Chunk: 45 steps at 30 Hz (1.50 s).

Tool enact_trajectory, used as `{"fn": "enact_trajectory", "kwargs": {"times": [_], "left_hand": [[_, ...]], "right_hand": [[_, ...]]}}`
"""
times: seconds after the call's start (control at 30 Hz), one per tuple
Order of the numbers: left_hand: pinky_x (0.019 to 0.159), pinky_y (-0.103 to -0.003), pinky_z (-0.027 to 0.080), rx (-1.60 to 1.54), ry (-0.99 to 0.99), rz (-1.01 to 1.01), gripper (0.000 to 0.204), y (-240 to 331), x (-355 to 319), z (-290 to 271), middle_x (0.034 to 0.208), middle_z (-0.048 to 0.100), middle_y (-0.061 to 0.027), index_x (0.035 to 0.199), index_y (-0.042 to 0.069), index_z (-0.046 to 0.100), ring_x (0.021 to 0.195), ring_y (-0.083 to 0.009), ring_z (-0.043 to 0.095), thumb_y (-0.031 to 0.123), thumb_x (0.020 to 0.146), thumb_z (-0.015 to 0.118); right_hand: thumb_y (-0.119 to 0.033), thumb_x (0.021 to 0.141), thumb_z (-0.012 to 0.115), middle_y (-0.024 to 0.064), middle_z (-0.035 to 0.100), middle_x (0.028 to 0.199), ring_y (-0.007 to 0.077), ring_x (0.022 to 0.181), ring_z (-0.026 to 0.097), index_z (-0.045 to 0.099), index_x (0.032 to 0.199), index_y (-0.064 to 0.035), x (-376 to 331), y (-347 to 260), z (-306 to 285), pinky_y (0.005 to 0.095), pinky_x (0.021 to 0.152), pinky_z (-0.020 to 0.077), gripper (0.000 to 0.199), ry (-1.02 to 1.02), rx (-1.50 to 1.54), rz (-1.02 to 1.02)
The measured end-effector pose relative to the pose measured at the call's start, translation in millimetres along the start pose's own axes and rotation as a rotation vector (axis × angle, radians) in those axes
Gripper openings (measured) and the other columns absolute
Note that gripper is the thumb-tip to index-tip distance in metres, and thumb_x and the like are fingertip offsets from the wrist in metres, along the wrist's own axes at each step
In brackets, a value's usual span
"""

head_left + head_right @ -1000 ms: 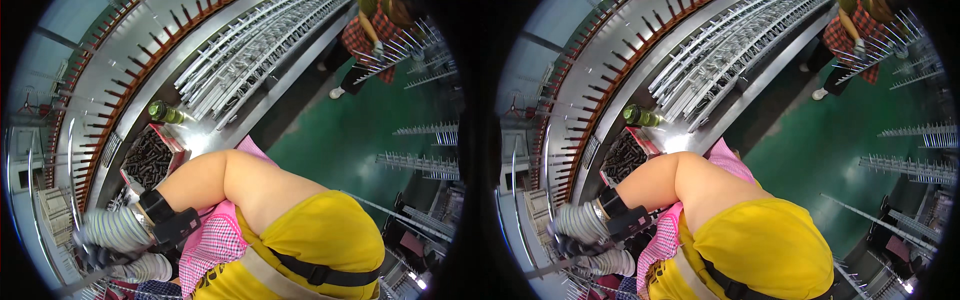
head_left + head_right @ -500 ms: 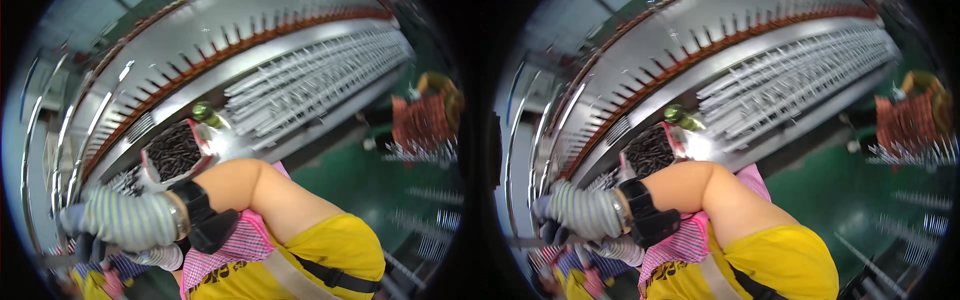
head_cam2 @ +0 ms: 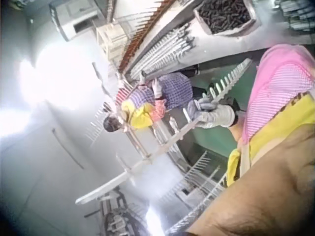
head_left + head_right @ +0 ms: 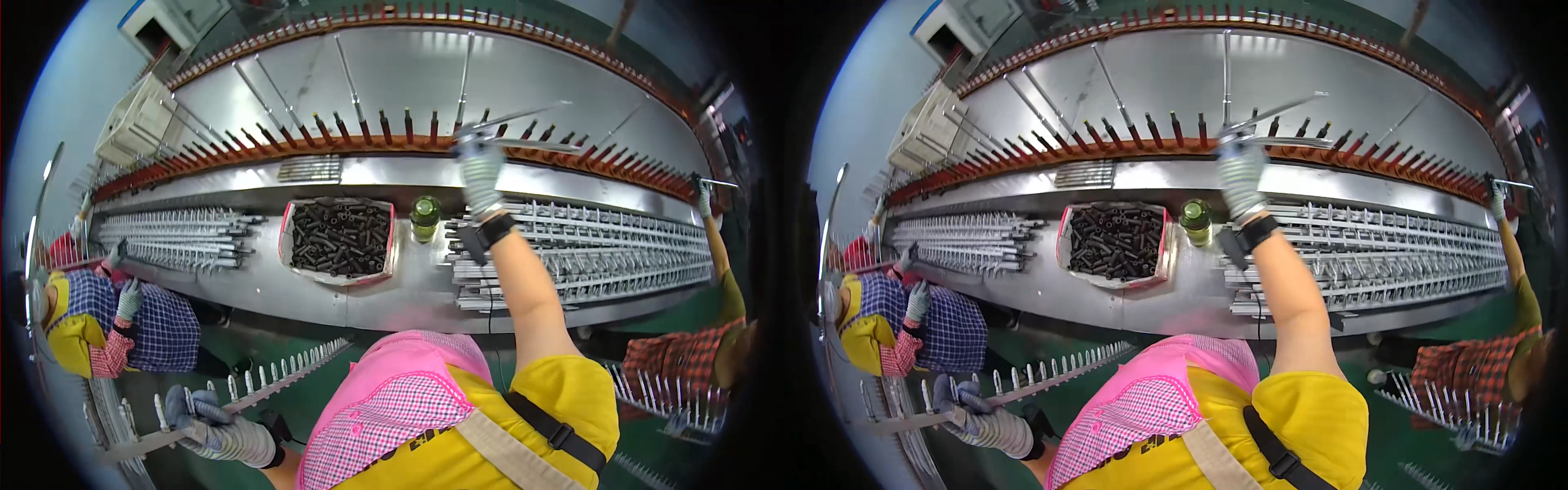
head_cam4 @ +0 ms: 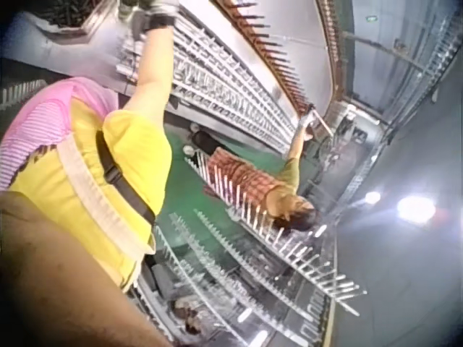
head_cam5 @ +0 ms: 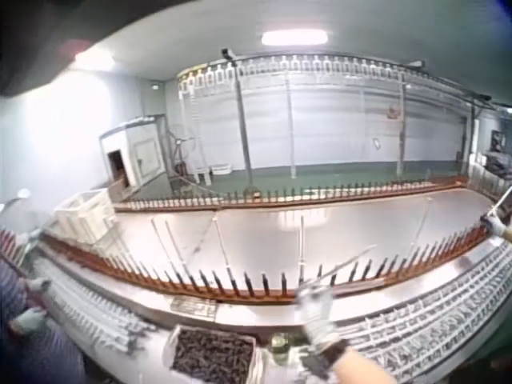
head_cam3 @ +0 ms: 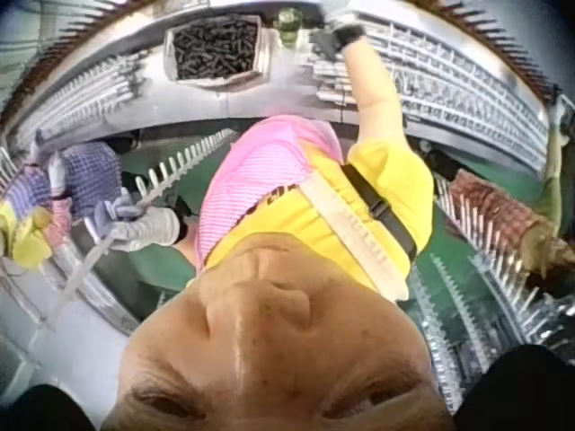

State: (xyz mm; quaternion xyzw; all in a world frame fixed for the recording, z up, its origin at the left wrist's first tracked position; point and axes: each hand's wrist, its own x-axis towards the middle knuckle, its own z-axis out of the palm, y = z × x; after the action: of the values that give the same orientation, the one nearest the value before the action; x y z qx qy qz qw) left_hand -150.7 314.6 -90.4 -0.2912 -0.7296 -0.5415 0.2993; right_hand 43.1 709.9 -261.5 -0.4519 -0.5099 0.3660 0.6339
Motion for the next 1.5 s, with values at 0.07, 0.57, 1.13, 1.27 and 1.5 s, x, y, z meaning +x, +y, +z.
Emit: {"fn": "enact_trajectory", "kwargs": {"times": [0.07, 0.57, 1.13, 1.27, 1.5], "left_hand": [[0.049, -0.019, 0.039, 0.0, 0.034, -0.051, 0.023, -1.3, 0.5, -0.8, 0.092, 0.049, -0.0086, 0.095, -0.003, 0.05, 0.055, -0.01, 0.041, 0.013, 0.09, 0.035], [0.047, -0.016, 0.034, 0.015, 0.067, -0.013, 0.035, 4.6, 2.8, 10.5, 0.083, 0.049, -0.0076, 0.092, -0.004, 0.052, 0.056, -0.0088, 0.041, 0.025, 0.09, 0.032], [0.043, -0.012, 0.025, -0.363, 0.13, -0.262, 0.037, -1.1, 1.3, 3.5, 0.067, 0.041, -0.0017, 0.095, -0.004, 0.051, 0.051, -0.0048, 0.034, 0.031, 0.088, 0.039], [0.043, -0.012, 0.025, -0.262, 0.086, -0.144, 0.034, -4.7, 4.9, -3.0, 0.069, 0.042, -0.0024, 0.096, -0.003, 0.052, 0.052, -0.0046, 0.034, 0.029, 0.088, 0.04], [0.044, -0.013, 0.026, -0.33, 0.099, -0.212, 0.029, -12.0, 13.8, 5.4, 0.065, 0.041, -0.0038, 0.094, -0.005, 0.052, 0.052, -0.0062, 0.034, 0.02, 0.088, 0.038]], "right_hand": [[-0.019, 0.078, 0.056, 0.0054, 0.06, 0.065, 0.0158, 0.055, 0.056, 0.056, 0.084, -0.0046, 41.2, -7.8, -31.5, 0.0293, 0.054, 0.0449, 0.016, 0.177, -0.251, -0.193], [-0.027, 0.081, 0.05, 0.0149, 0.059, 0.066, 0.0325, 0.061, 0.057, 0.055, 0.087, -0.0064, 81.1, 2.5, 12.5, 0.0388, 0.06, 0.0456, 0.022, -0.079, -0.459, -0.123], [-0.023, 0.08, 0.049, 0.0159, 0.06, 0.077, 0.0352, 0.074, 0.057, 0.053, 0.092, -0.0075, 45.7, -11.7, 96.1, 0.0444, 0.065, 0.0456, 0.02, -0.271, -0.832, -0.129], [-0.024, 0.08, 0.055, 0.0087, 0.055, 0.064, 0.0174, 0.055, 0.053, 0.053, 0.087, -0.0043, 39.4, -12.3, 62.9, 0.0311, 0.053, 0.0444, 0.021, -0.216, -0.269, -0.067], [-0.029, 0.084, 0.048, 0.0151, 0.059, 0.07, 0.0281, 0.06, 0.057, 0.052, 0.086, -0.0032, 89.2, 9.0, -38.1, 0.0368, 0.058, 0.0454, 0.026, 0.144, -0.638, 0.03]]}}
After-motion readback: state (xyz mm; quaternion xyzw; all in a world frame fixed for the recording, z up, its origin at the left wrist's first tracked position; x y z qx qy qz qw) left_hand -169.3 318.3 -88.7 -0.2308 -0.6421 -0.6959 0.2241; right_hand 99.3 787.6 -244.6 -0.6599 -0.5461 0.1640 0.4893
